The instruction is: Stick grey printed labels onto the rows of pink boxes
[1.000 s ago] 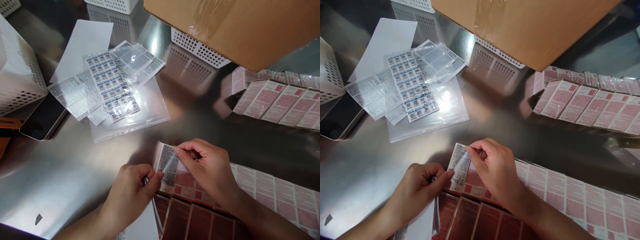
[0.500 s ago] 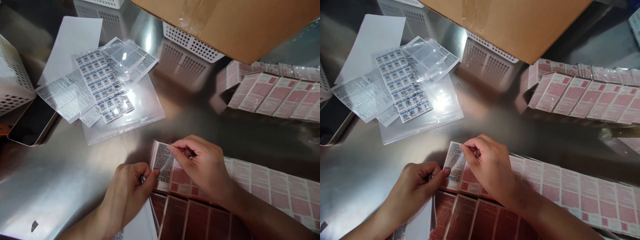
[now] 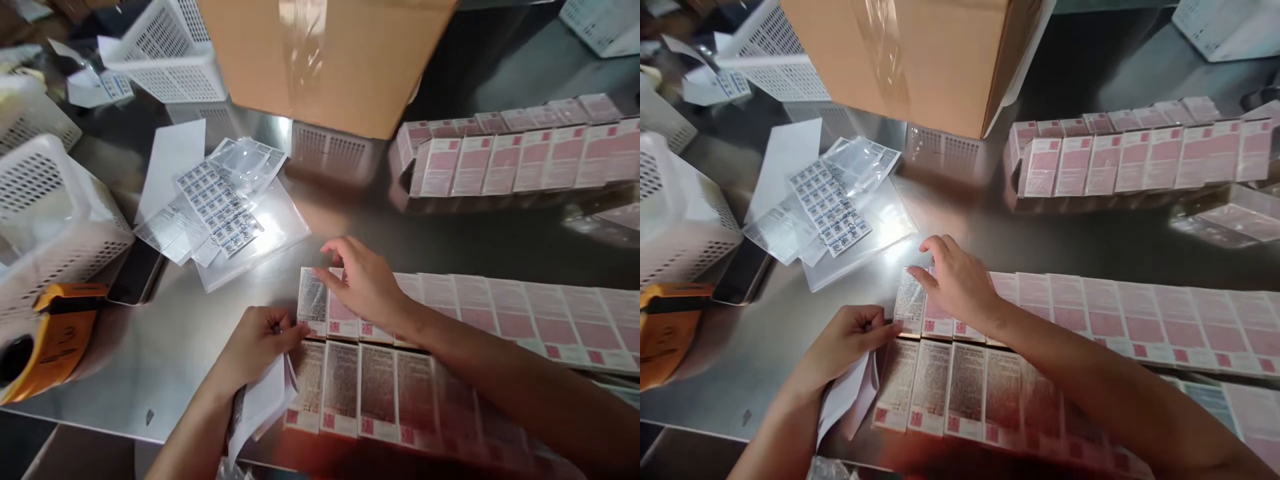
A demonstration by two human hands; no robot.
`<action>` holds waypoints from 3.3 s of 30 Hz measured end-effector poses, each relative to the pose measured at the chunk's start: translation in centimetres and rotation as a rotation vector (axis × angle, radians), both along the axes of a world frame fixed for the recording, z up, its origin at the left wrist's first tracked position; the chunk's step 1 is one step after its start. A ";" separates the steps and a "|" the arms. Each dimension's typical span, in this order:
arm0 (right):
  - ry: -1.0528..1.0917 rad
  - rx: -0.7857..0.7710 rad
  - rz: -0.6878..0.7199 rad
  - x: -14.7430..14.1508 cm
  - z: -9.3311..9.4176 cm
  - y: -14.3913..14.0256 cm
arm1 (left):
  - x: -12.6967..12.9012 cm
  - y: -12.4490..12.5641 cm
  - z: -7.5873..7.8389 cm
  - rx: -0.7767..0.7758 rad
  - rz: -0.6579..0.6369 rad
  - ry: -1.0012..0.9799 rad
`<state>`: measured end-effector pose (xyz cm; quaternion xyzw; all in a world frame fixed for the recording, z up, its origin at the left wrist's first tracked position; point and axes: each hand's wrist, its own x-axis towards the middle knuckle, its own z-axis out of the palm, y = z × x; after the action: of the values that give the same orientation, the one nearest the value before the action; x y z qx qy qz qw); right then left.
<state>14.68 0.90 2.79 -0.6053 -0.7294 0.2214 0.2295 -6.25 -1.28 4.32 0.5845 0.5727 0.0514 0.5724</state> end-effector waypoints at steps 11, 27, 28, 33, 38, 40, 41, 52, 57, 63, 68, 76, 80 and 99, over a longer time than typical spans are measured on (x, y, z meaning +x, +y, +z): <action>0.257 -0.171 0.256 3.3 2.7 -1.5 | -2.9 -3.1 4.3 0.456 0.337 0.239; 0.992 -0.190 0.205 -1.3 5.0 -9.3 | -4.5 -9.9 4.6 0.630 0.728 -0.195; 1.043 -0.246 0.184 -1.4 5.0 -9.4 | -5.0 -10.5 3.9 0.572 0.691 -0.290; 1.145 -0.534 0.180 -2.2 5.0 -10.5 | -4.5 -11.9 2.5 0.603 0.852 -0.506; 0.742 -0.378 0.240 -1.2 5.7 -12.0 | -4.3 -12.2 4.0 0.490 0.897 -0.500; 0.531 -0.135 0.231 -0.4 6.6 -12.3 | -4.1 -12.7 4.7 0.484 0.870 -0.455; 0.459 0.009 0.232 0.0 7.1 -12.3 | -3.8 -12.9 5.0 0.510 0.874 -0.424; 0.337 0.248 0.457 -0.8 7.4 -12.1 | -1.7 -14.3 5.9 0.569 0.605 -0.281; 0.381 0.170 0.440 -0.9 7.2 -12.4 | -1.1 -14.6 5.4 0.508 0.629 -0.177; 0.420 0.176 0.365 -0.3 7.3 -12.4 | -0.5 -14.9 4.9 0.628 0.683 -0.130; 0.472 0.321 0.278 0.8 7.4 -12.5 | -0.1 -15.4 5.0 0.739 0.711 -0.067; 0.402 0.591 0.207 0.7 7.2 -13.3 | 1.5 -16.5 5.7 0.877 0.715 -0.037; 0.343 0.573 0.196 0.5 7.3 -13.8 | 1.8 -16.6 5.9 0.888 0.717 0.005; 0.535 0.668 0.116 0.7 7.0 -14.4 | 3.1 -17.1 6.5 1.082 0.636 0.032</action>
<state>15.43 -13.52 9.83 -0.3771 -0.7085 0.1346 0.5811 -3.19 -18.40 10.80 0.5931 0.6202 0.4930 0.1435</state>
